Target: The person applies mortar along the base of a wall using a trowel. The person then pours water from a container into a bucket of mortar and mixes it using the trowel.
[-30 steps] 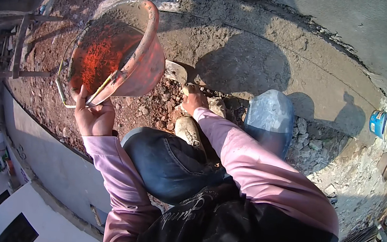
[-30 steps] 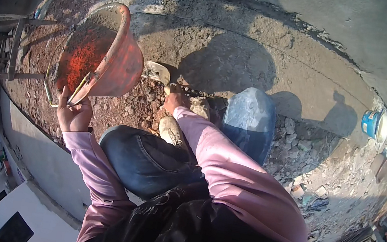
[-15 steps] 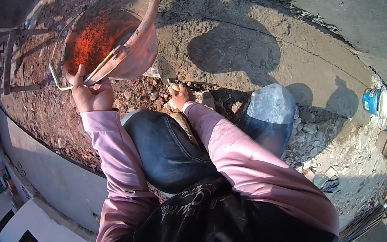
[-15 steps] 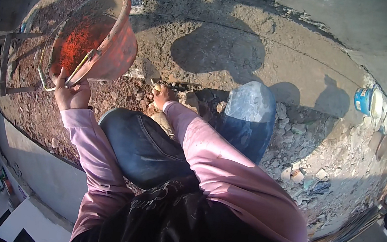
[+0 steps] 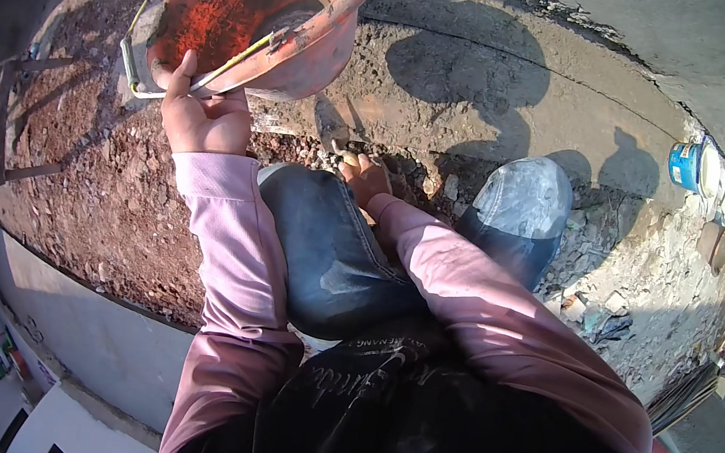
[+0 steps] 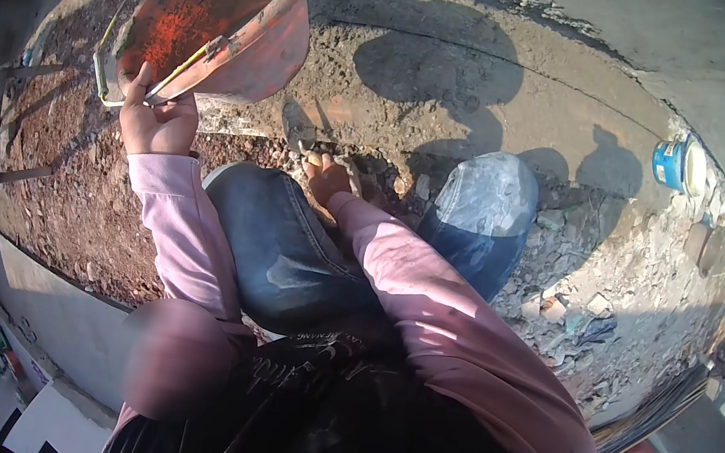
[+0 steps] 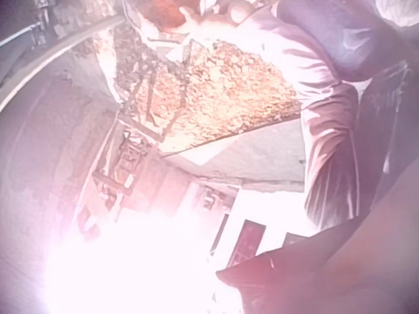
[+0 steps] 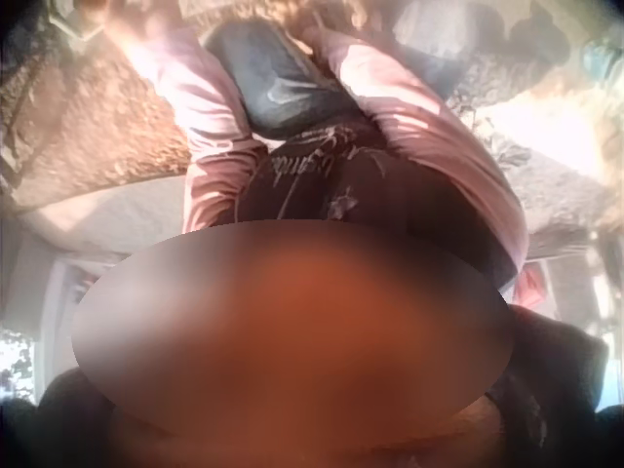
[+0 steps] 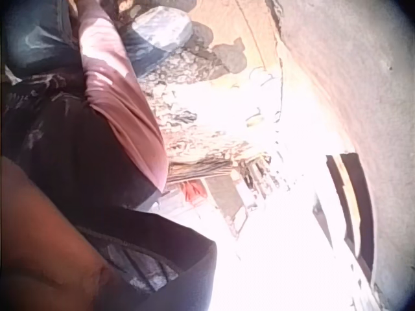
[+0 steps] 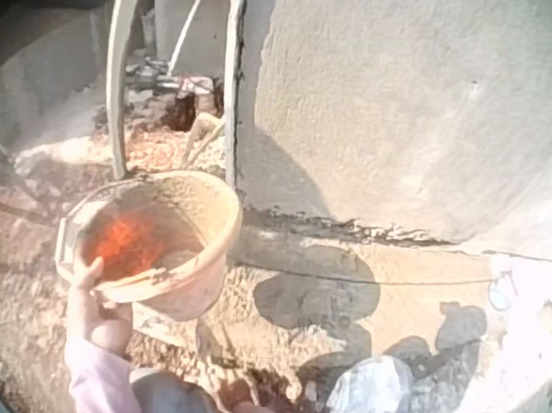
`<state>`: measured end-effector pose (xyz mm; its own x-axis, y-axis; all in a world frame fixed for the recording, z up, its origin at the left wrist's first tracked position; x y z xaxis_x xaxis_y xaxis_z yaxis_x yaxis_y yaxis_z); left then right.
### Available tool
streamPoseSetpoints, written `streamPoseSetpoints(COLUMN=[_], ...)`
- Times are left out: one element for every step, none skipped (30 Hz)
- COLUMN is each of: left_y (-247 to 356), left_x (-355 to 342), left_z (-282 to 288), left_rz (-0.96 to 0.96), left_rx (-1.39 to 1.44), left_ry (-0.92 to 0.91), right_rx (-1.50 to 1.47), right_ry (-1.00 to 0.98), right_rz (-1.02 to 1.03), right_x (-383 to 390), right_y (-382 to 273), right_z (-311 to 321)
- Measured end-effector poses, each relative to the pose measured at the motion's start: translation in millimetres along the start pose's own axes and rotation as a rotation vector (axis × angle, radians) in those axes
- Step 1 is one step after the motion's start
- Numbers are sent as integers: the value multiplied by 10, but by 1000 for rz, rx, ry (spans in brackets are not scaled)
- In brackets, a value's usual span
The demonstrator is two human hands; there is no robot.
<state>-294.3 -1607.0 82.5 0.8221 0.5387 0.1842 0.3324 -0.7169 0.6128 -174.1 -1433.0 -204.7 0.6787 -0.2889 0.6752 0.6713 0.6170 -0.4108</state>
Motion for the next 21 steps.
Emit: streamPoseSetpoints(left_y=[12,47,79,104,143,213,299,367,438,507,556,575,642,681,709,745,799,804,821,835,844], left_x=[6,-14,-41,-59,-85,-112,-138,-177,-206,-224,-243,-241,-225,-221,-234,-227,-235,-244,-267,-289,-315], left_z=[18,46,76,145,189,256,319,358,401,441,482,520,562,583,596,618,647,696,722,784,829], left_rz=[-38,-10,7,-37,-45,-10,21,-1,-7,-39,-80,-245,-172,-223,-276,-229,-201,-289,-259,-305,-328], left_rx=[-19,-9,13,-35,-53,9,73,61,57,79,86,-12,42,-29,-96,-79,-83,-167,-165,-211,-238], left_ry=[-26,15,28,53,75,107,141,120,117,161,209,201,266,255,236,226,291,313,278,324,289], right_rx=[42,30,19,2,-24,-209,-398,-656,-738,-663,-539,-382,-346,-224,-114,-49,49,68,93,65,-38], right_ry=[-42,-21,-89,-18,49,132,268,267,270,315,324,376,199,213,159,-47,-138,-204,-244,-253,-153], right_rz=[96,0,-95,-161,-236,-282,-409,-416,-430,-349,-264,-128,-68,48,327,170,189,209,191,160,74], right_x=[62,47,24,-63,-140,-274,-387,-470,-538,-577,-587,-534,-476,-404,-317,-382,-393,-461,-509,-602,-667], right_y=[-26,36,91,191,322,405,490,503,493,387,244,19,-195,-472,-721,-984,-1236,-1416,-1529,-1550,-1529], right_z=[-79,-76,-101,-40,51,138,225,236,257,240,198,101,-37,-168,-273,-400,-520,-591,-674,-697,-701])
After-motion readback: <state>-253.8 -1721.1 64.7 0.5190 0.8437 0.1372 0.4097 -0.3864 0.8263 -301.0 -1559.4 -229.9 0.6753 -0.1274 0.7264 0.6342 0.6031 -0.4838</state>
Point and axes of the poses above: each hand's wrist, its own x-axis away from the middle knuckle, its own z-axis out of the back of the hand, y = z × x, the point moved 2 cm from there along -x, towards the middle knuckle, and after that the axes turned 15 degrees about -z, right-handed, at the moved point
